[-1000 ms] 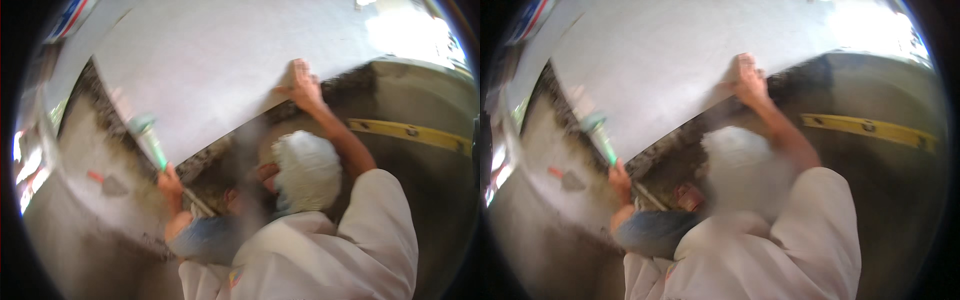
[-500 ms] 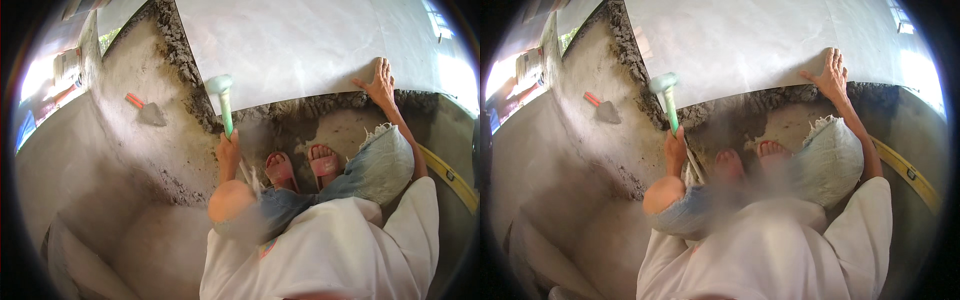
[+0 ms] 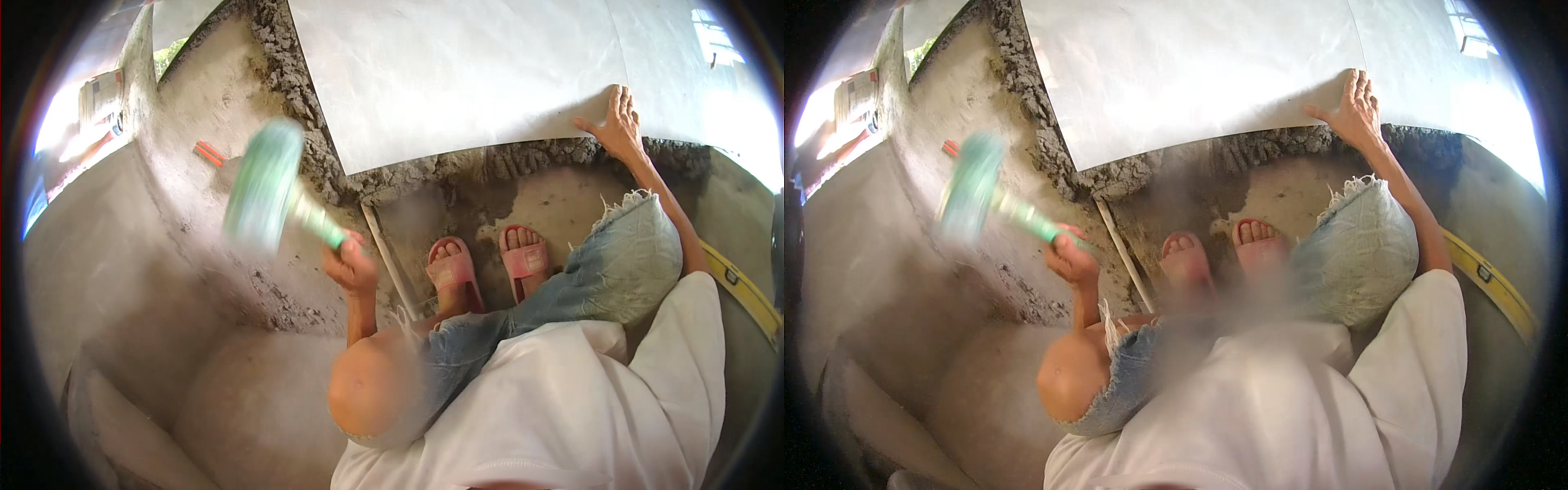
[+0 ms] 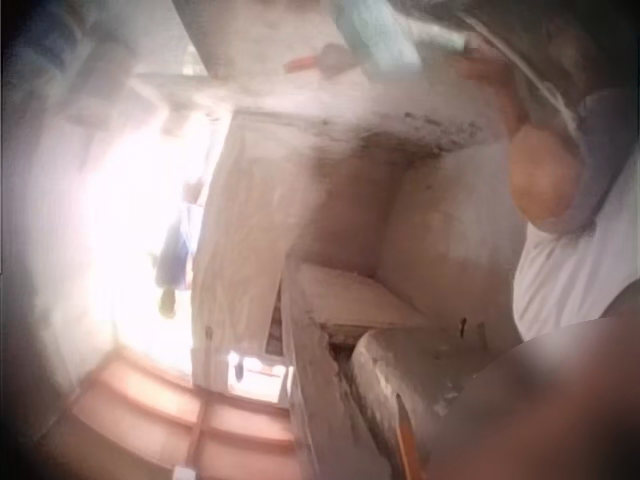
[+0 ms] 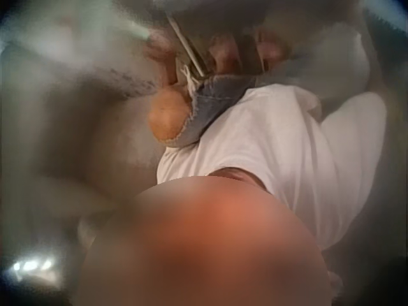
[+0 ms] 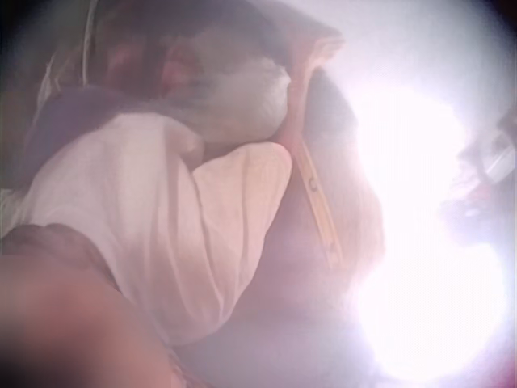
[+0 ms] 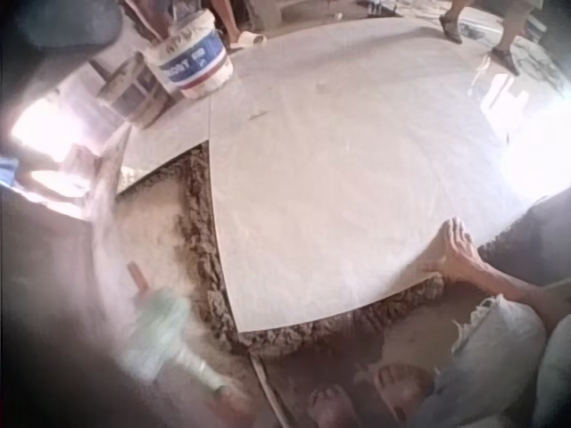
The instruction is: Installing large floor tiles onto mortar and leveling them with a rubber mallet.
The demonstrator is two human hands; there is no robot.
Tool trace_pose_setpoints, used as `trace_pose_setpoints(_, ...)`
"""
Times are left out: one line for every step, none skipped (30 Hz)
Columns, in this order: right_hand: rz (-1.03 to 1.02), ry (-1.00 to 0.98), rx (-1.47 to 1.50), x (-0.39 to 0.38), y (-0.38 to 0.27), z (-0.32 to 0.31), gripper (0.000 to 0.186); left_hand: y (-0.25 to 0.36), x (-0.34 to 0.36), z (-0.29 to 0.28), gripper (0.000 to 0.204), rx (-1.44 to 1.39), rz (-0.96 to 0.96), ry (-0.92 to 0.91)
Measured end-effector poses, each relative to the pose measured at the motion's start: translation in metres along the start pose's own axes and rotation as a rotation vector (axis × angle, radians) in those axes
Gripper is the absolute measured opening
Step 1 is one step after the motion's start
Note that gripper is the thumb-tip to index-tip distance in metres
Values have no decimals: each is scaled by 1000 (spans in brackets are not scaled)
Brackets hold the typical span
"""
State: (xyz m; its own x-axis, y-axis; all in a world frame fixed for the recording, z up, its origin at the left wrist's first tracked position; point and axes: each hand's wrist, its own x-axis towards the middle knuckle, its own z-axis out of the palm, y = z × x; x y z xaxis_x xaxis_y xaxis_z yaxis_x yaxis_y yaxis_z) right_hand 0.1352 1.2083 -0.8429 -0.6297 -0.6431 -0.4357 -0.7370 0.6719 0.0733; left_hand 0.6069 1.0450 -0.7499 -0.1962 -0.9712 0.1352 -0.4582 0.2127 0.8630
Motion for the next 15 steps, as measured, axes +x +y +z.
trace_pose_setpoints(-19,59,47,1,0,-1,123,-2,-2,2,19,-37,138,15)
trace_pose_setpoints(-25,45,23,1,0,-2,124,-5,-6,4,19,3,126,-54)
trace_pose_setpoints(-7,-15,-54,2,0,-3,124,-11,-9,12,23,-6,114,-41)
trace_pose_setpoints(-31,46,9,2,0,-4,124,-17,-12,21,28,-36,166,-43)
trace_pose_setpoints(-26,14,-7,2,0,-4,124,-25,-13,23,30,185,108,-90)
trace_pose_setpoints(-23,-55,-36,2,0,-5,124,-32,-15,26,31,286,1,-132)
trace_pose_setpoints(-14,-15,-24,2,0,-5,124,-37,-19,23,32,338,-271,-269)
trace_pose_setpoints(-28,1,-7,2,0,-4,125,-41,-22,23,32,366,-449,-396)
trace_pose_setpoints(-18,-16,-47,1,0,-4,125,-44,-25,18,29,260,-521,-394)
trace_pose_setpoints(-37,-4,0,0,0,-3,125,-46,-28,15,29,292,-616,-419)
trace_pose_setpoints(-40,-13,-13,-1,0,-2,125,-47,-30,14,30,260,-467,-326)
trace_pose_setpoints(-37,-10,-23,0,1,-2,125,-47,-30,14,30,236,-286,-251)
trace_pose_setpoints(-45,20,-36,-1,1,-2,126,-46,-29,16,29,233,-120,-238)
trace_pose_setpoints(-43,19,-22,0,2,-3,126,-45,-26,18,29,257,-58,-276)
trace_pose_setpoints(-45,11,-17,0,2,-3,126,-44,-23,25,31,203,-79,-224)
